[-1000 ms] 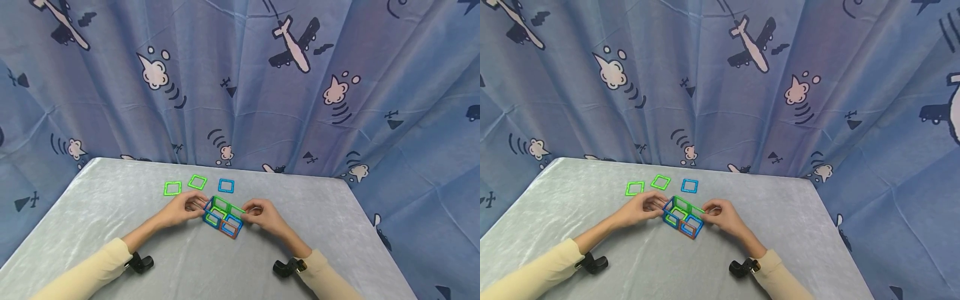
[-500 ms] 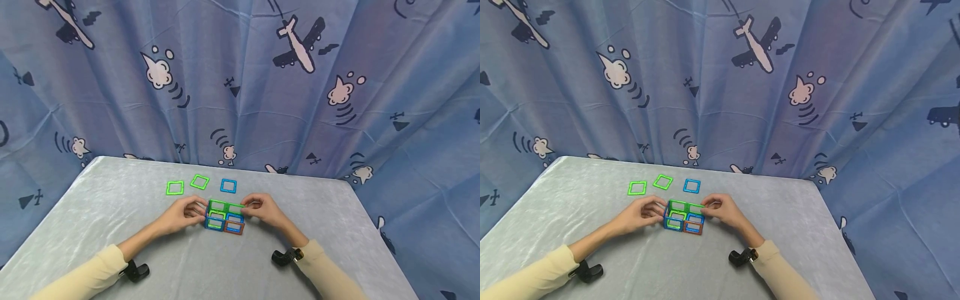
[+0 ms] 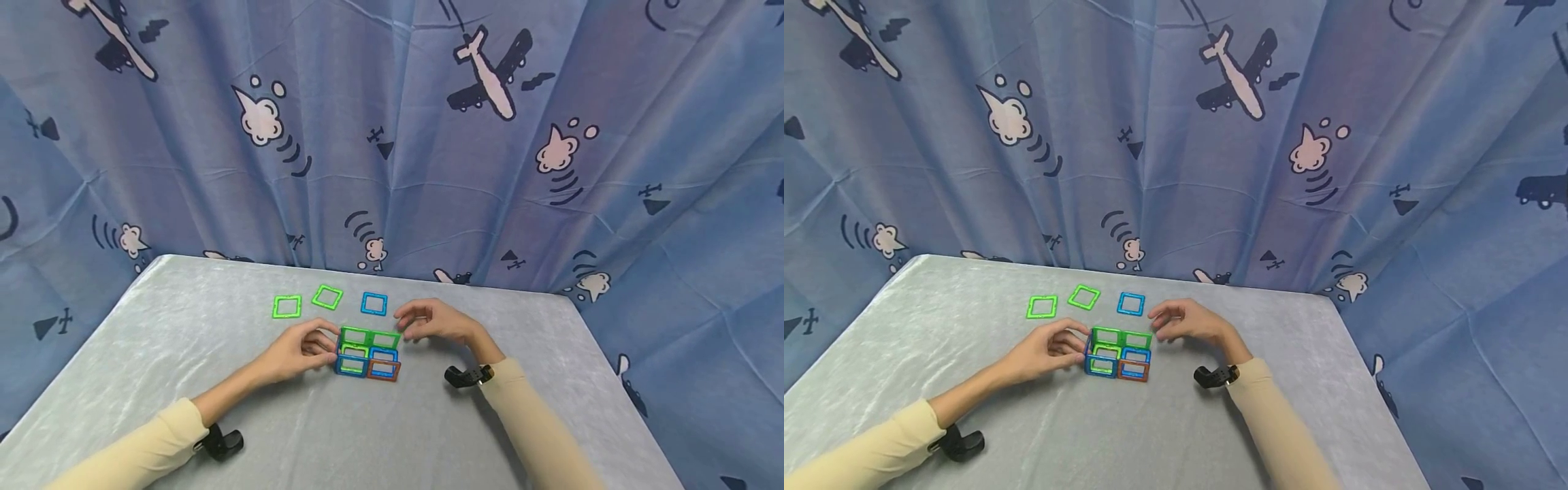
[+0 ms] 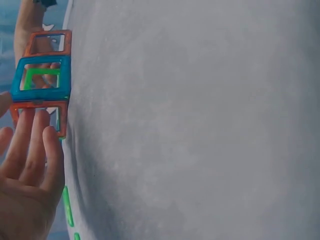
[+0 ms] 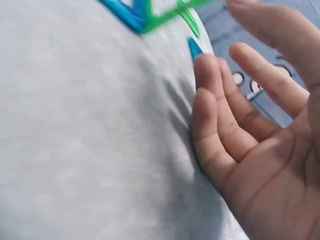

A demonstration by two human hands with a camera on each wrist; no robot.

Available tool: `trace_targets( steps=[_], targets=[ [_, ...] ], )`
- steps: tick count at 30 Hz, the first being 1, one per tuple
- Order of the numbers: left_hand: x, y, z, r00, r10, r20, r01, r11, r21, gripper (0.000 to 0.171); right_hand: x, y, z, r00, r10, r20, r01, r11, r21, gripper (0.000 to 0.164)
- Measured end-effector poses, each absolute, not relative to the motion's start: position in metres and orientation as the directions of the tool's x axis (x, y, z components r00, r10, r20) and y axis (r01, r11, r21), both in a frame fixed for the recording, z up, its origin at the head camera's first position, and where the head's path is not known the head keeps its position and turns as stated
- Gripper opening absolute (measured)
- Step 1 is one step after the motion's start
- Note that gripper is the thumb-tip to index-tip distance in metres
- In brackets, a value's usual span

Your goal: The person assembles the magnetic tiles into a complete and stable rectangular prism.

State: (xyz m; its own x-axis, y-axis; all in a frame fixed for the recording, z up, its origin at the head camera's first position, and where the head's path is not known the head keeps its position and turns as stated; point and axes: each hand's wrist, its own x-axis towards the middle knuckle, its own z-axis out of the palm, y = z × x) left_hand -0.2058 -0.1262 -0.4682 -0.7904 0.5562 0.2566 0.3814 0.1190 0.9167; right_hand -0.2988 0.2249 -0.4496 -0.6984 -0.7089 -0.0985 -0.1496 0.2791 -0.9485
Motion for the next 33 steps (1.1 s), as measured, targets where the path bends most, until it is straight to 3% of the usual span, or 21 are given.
trace_targets(
  steps=[3,6,12,25,33],
  targets=[
    [-0.207,-0.126,-0.467,-0.805,0.536,0.255,0.385,0.145,0.911,0.04,-0.311,0.223,-0.452,-0.735,-0.675,-0.062,-0.185,0.288,-0.94,0.04],
    [-0.208,-0.126,-0.466,-0.826,0.5,0.26,0.387,0.169,0.906,0.042,-0.318,0.215,-0.457,-0.774,-0.631,0.044,-0.298,0.302,-0.906,0.038],
    [-0.211,-0.126,-0.465,-0.857,0.451,0.248,0.359,0.178,0.916,0.046,-0.324,0.195,-0.466,-0.795,-0.572,0.201,-0.456,0.346,-0.82,0.038],
    [-0.212,-0.119,-0.464,-0.846,0.487,0.218,0.347,0.192,0.918,0.042,-0.324,0.174,-0.474,-0.818,-0.531,0.221,-0.498,0.46,-0.735,0.041],
    [-0.211,-0.12,-0.467,-0.848,0.489,0.204,0.336,0.198,0.921,0.041,-0.323,0.167,-0.476,-0.828,-0.531,0.181,-0.496,0.542,-0.678,0.034]
  ],
)
